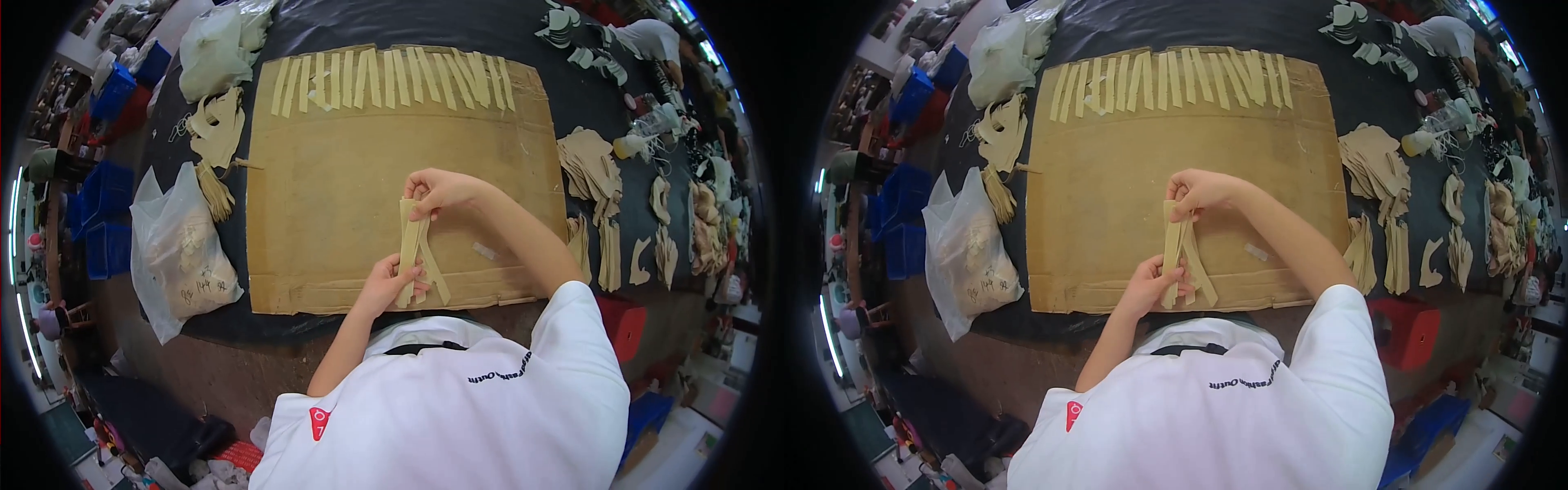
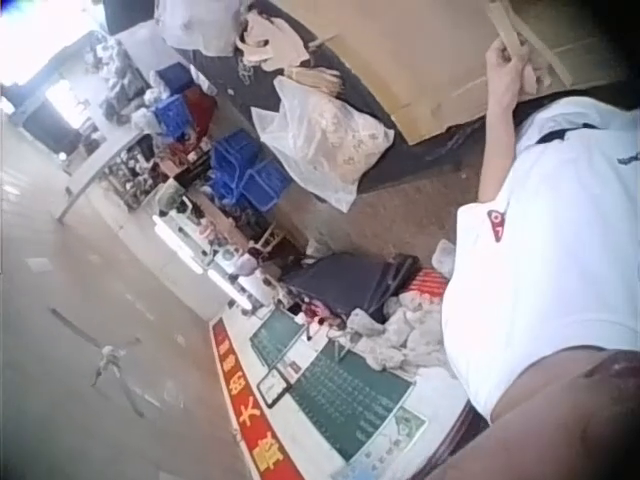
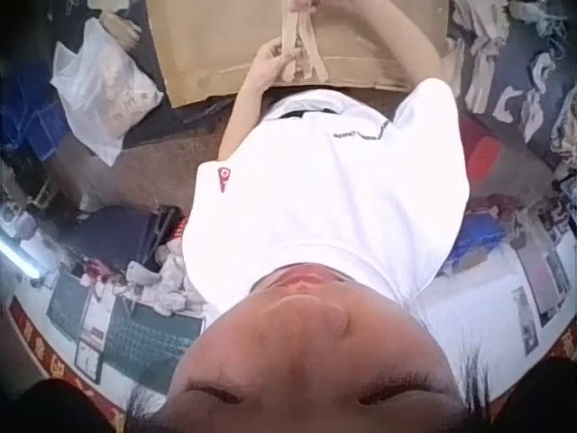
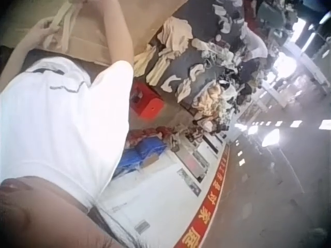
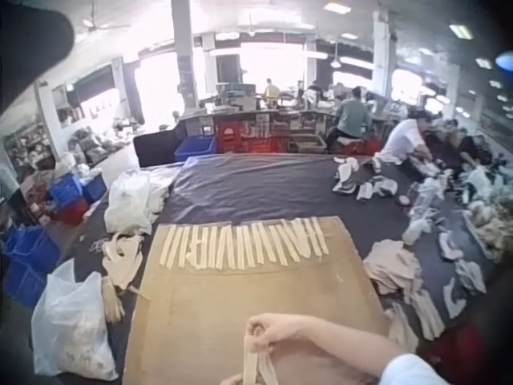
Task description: Apply glue to leather shoe strips and components on a workbench in a factory setting.
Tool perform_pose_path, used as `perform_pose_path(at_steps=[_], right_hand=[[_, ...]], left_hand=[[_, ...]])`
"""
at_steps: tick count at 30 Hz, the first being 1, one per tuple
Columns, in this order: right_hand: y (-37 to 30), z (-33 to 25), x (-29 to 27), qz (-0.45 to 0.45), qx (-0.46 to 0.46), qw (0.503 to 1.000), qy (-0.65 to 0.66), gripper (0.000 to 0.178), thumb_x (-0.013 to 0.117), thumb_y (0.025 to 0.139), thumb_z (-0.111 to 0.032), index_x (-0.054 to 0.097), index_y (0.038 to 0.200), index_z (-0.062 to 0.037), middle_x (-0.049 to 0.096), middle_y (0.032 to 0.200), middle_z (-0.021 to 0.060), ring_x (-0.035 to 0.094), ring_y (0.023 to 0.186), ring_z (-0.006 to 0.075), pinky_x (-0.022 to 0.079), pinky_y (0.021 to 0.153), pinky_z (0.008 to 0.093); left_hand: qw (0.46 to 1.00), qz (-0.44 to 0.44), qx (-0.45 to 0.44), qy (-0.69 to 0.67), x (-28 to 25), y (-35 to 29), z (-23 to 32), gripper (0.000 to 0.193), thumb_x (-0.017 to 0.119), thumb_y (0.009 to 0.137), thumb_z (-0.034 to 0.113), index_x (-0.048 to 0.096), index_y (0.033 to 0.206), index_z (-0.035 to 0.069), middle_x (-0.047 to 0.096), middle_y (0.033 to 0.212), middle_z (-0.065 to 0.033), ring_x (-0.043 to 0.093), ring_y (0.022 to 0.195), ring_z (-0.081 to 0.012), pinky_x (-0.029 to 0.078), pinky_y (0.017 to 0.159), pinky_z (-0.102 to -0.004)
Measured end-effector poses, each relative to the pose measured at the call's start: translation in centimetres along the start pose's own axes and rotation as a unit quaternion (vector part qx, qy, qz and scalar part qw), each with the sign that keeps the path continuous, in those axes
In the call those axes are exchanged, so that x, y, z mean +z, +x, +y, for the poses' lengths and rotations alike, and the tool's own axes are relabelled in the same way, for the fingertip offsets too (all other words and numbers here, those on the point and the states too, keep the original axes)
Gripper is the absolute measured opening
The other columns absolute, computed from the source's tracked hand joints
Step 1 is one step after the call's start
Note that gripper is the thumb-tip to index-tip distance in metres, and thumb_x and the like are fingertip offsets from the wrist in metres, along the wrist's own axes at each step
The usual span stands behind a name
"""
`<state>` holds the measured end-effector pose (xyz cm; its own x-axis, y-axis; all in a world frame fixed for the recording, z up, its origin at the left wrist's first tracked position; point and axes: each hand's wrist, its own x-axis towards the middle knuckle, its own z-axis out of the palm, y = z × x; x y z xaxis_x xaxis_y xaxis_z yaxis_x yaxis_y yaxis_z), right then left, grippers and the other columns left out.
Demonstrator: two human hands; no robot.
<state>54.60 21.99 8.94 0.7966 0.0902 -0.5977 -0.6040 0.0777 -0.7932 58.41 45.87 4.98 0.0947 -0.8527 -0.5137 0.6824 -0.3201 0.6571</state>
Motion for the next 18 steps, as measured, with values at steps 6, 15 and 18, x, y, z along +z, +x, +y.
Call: perform_pose_path(at_steps=[6,15,18], right_hand=[[3.6,6.2,-1.2,0.133,-0.091,0.987,0.003,0.031,0.07,0.068,0.0,0.052,0.094,-0.0011,0.055,0.076,0.0031,0.054,0.067,0.0099,0.046,0.058,0.0237],[5.5,6.4,-1.1,0.183,-0.113,0.96,-0.178,0.035,0.072,0.064,-0.005,0.055,0.094,-0.002,0.056,0.083,0.0038,0.054,0.075,0.0138,0.046,0.066,0.0268],[5.1,5.7,-3.2,0.103,-0.155,0.982,0.037,0.034,0.071,0.067,-0.007,0.055,0.096,-0.0033,0.057,0.092,0.0038,0.055,0.081,0.0147,0.046,0.069,0.0278]], left_hand=[[0.961,0.155,-0.058,0.222,0.3,2.4,-4.0,0.023,0.053,0.09,0.018,0.052,0.103,-0.002,0.059,0.08,-0.0134,0.063,0.069,-0.0228,0.053,0.059,-0.0308],[0.599,0.212,0.25,0.731,1.5,5.4,-4.7,0.048,0.052,0.085,0.027,0.045,0.124,0.001,0.037,0.134,-0.0163,0.034,0.125,-0.0328,0.028,0.1,-0.0469],[0.554,0.176,0.27,0.767,1.4,6.5,-5.6,0.054,0.051,0.084,0.027,0.04,0.13,0.002,0.028,0.142,-0.0144,0.022,0.134,-0.0298,0.018,0.107,-0.0468]])
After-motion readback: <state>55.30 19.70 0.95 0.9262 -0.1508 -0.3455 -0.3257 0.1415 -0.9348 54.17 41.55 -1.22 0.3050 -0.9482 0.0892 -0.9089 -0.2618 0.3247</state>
